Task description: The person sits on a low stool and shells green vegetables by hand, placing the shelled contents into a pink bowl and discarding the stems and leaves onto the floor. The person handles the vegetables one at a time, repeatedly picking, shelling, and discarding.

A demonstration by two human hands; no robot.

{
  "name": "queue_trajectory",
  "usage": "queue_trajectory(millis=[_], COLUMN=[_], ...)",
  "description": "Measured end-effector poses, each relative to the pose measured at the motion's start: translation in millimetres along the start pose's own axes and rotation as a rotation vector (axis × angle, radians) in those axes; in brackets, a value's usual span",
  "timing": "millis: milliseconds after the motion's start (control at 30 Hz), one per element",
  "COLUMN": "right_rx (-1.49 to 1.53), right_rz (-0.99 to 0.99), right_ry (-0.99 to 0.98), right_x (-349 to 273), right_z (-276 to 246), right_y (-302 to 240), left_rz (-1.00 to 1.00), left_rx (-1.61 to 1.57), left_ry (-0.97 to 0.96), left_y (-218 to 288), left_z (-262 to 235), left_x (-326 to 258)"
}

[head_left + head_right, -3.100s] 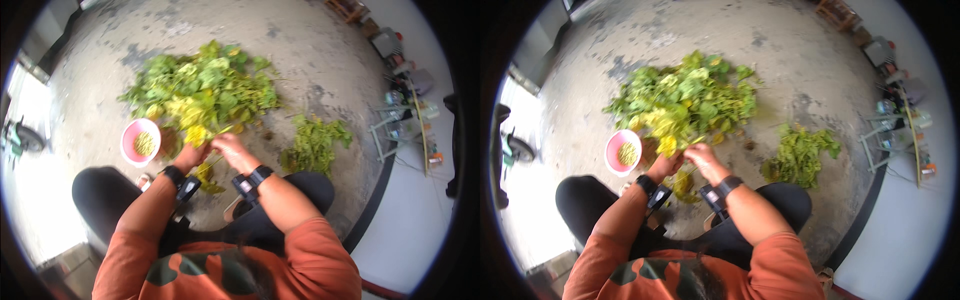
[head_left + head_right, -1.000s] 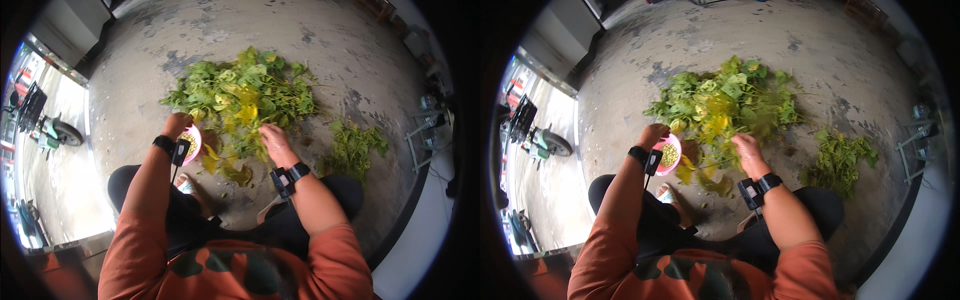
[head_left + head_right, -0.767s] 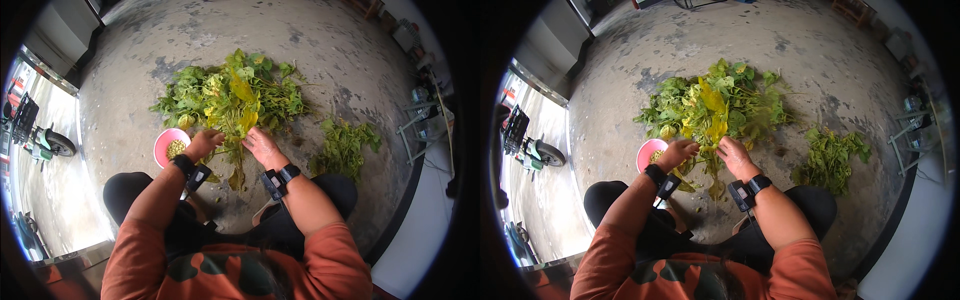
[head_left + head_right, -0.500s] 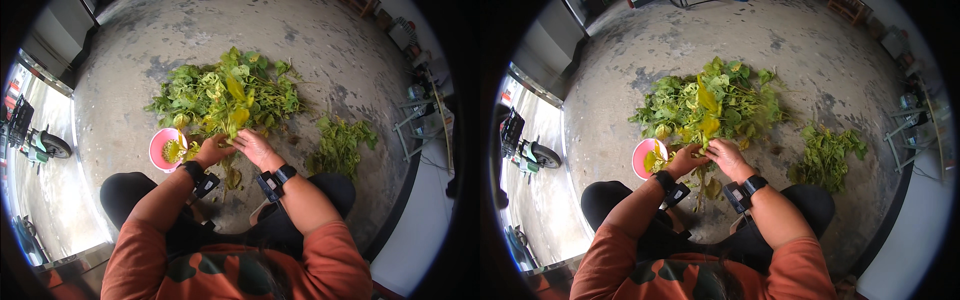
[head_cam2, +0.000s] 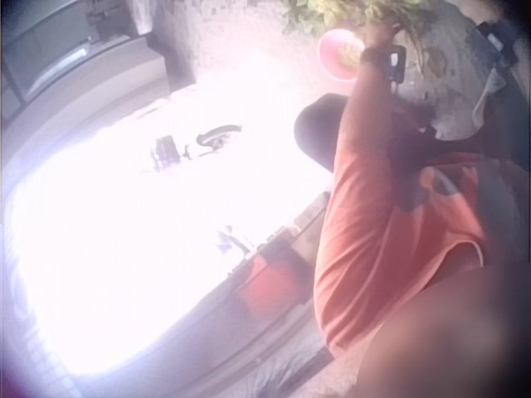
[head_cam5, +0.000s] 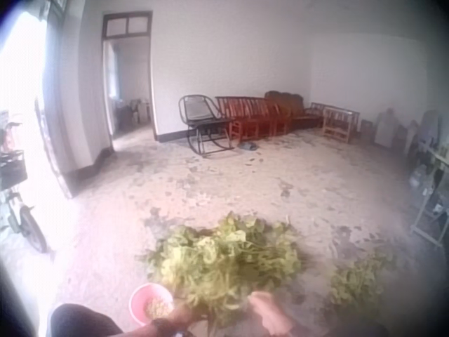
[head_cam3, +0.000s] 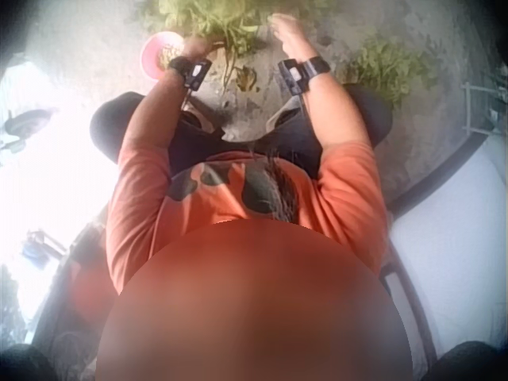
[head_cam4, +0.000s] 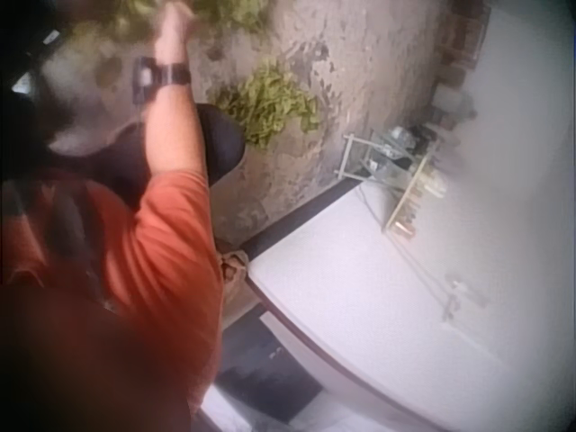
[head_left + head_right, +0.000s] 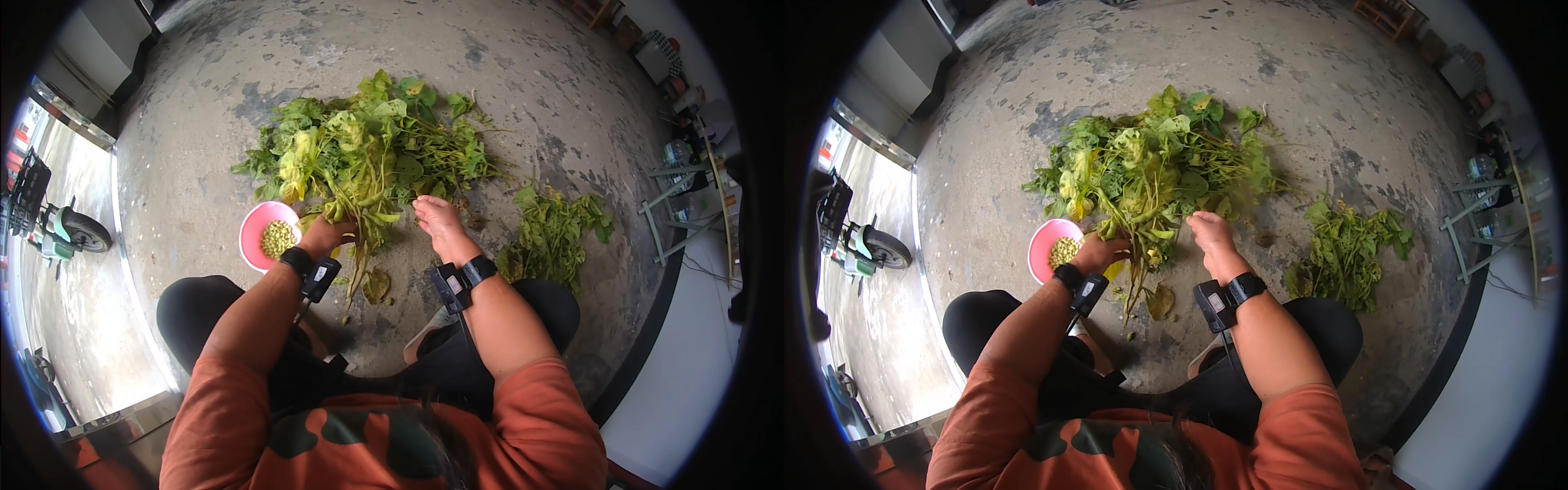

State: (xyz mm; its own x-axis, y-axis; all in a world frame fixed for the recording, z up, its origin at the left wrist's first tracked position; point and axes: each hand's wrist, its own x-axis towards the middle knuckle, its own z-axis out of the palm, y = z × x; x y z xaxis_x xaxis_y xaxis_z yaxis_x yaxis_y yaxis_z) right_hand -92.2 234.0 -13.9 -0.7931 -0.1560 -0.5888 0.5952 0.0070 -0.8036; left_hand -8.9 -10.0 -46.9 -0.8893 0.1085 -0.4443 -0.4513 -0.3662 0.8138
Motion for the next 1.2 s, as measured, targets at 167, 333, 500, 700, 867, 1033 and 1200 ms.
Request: queue_trajectory(millis=[167, 333, 500, 700, 867, 1033, 1200], right_rx=[-0.017, -0.131, 0.018, 0.064, 0.028, 0.021, -0.032], right_rz=[0.044, -0.146, -0.163, -0.122, -0.058, -0.122, -0.157], right_ry=[-0.063, 0.027, -0.228, -0.205, -0.109, -0.101, -0.05], right_x=[-6, -13, -17, -23, -26, -12, 6], right_z=[10, 12, 4, 6, 9, 8, -1], right_y=[-3, -14, -11, -15, -15, -5, 9], left_rz=[0.021, 0.153, 0.232, 0.057, 0.083, 0.11, 0.132], left_rx=[-0.047, 0.399, 0.553, -0.007, -0.09, 0.14, 0.587], left_ry=[-0.163, -0.214, -0.213, 0.043, 0.125, 0.155, 0.179], left_y=[12, 17, 11, 4, 21, 24, 19], left_z=[12, 12, 11, 18, 23, 32, 29], left_x=[2, 2, 3, 9, 0, -5, -6])
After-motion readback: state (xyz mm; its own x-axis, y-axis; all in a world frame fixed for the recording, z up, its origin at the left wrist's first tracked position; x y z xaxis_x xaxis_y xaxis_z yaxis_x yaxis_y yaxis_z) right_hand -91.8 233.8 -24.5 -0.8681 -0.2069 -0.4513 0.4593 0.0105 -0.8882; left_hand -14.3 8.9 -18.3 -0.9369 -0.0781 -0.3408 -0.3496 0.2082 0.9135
